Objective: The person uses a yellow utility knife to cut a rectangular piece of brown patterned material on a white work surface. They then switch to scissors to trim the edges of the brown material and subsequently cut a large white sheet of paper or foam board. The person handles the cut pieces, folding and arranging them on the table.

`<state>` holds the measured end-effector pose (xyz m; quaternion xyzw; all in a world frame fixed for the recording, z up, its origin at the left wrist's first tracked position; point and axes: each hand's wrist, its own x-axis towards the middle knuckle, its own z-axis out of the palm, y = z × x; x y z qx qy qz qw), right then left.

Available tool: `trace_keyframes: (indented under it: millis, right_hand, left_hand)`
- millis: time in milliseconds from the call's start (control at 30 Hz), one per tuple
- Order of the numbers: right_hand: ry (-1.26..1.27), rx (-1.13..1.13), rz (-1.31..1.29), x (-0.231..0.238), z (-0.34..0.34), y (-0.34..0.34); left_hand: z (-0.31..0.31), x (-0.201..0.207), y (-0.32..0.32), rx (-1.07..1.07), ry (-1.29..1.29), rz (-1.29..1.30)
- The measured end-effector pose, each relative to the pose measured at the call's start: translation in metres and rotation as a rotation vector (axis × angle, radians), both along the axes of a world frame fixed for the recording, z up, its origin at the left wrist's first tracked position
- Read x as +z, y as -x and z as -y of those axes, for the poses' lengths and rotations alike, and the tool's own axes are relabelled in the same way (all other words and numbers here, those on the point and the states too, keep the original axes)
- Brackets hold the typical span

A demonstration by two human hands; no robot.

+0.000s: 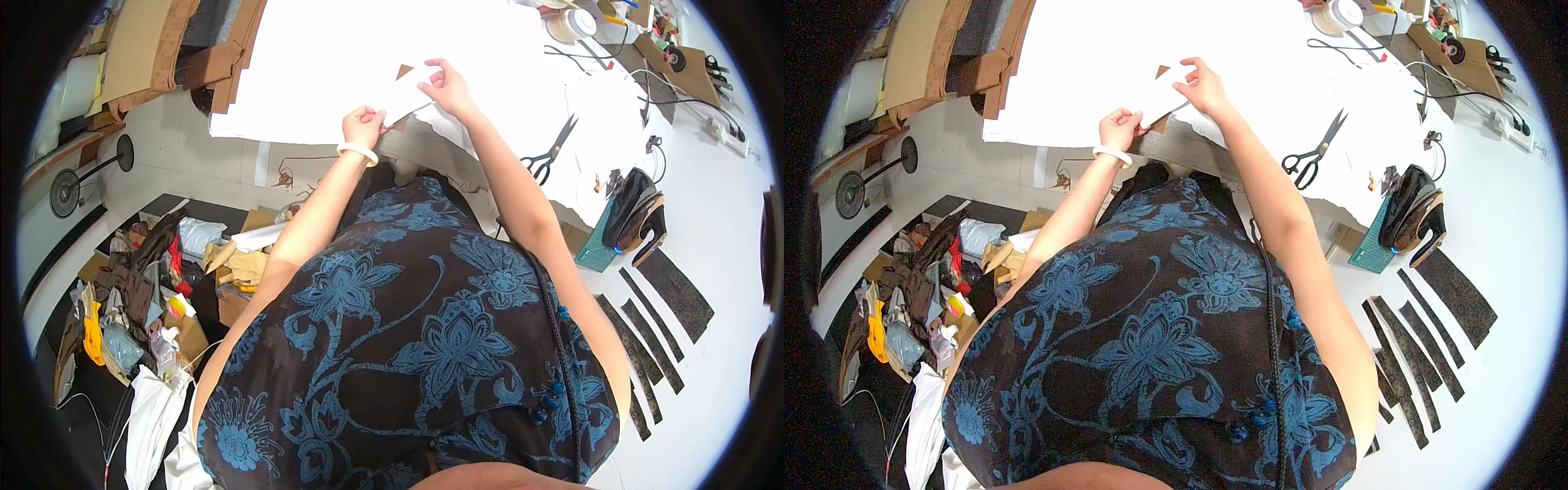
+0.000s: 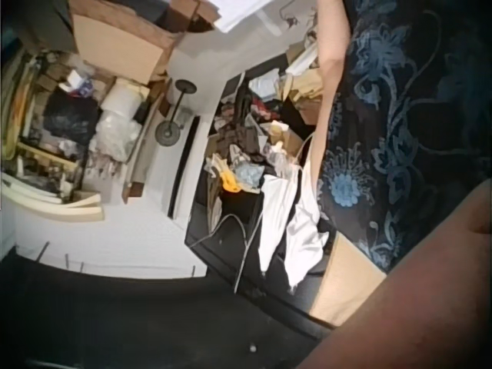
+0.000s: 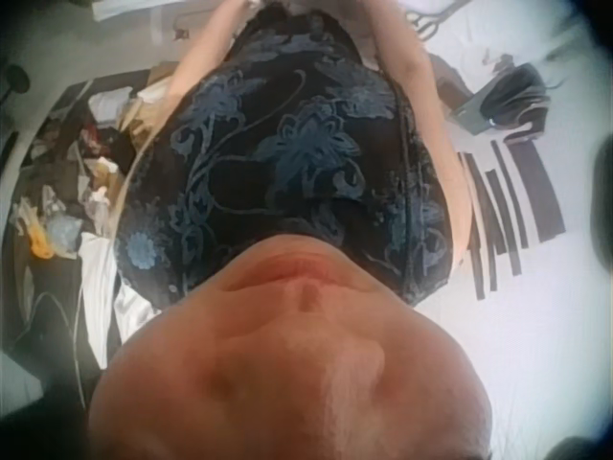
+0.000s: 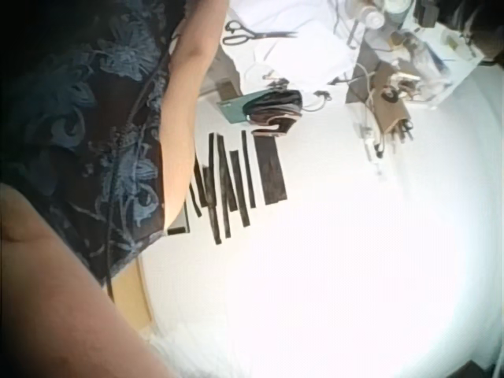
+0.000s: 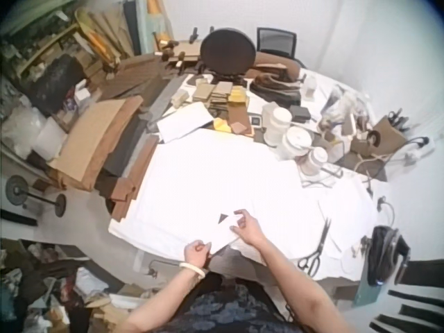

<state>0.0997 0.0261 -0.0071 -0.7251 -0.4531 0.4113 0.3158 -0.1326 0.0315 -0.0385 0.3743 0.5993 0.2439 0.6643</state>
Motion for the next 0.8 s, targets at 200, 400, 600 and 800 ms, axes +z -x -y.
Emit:
trace_keyframes:
  millis: [200,400,600,800]
  right_hand:
    - [0.055,0.009,-0.051,-0.026,-0.012,-0.01]
    - [0.212,-0.04,-0.086,-0.013,0.023,0.012]
    - [0.346,-0.409,-0.721,0.001,0.05,0.076]
    - [0.438,-0.556,-0.828,-0.016,0.041,0.096]
  left_hand:
    - [0.005,0.01,-0.024,0.297,0.191,0.116]
    - [-0.015,-0.02,-0.008,0.0,-0.327,-0.307]
    - [-0.1,0.02,-0.034,-0.512,-0.654,-0.417]
    - [-0.145,0.011,-0.079,-0.915,-0.617,-0.358]
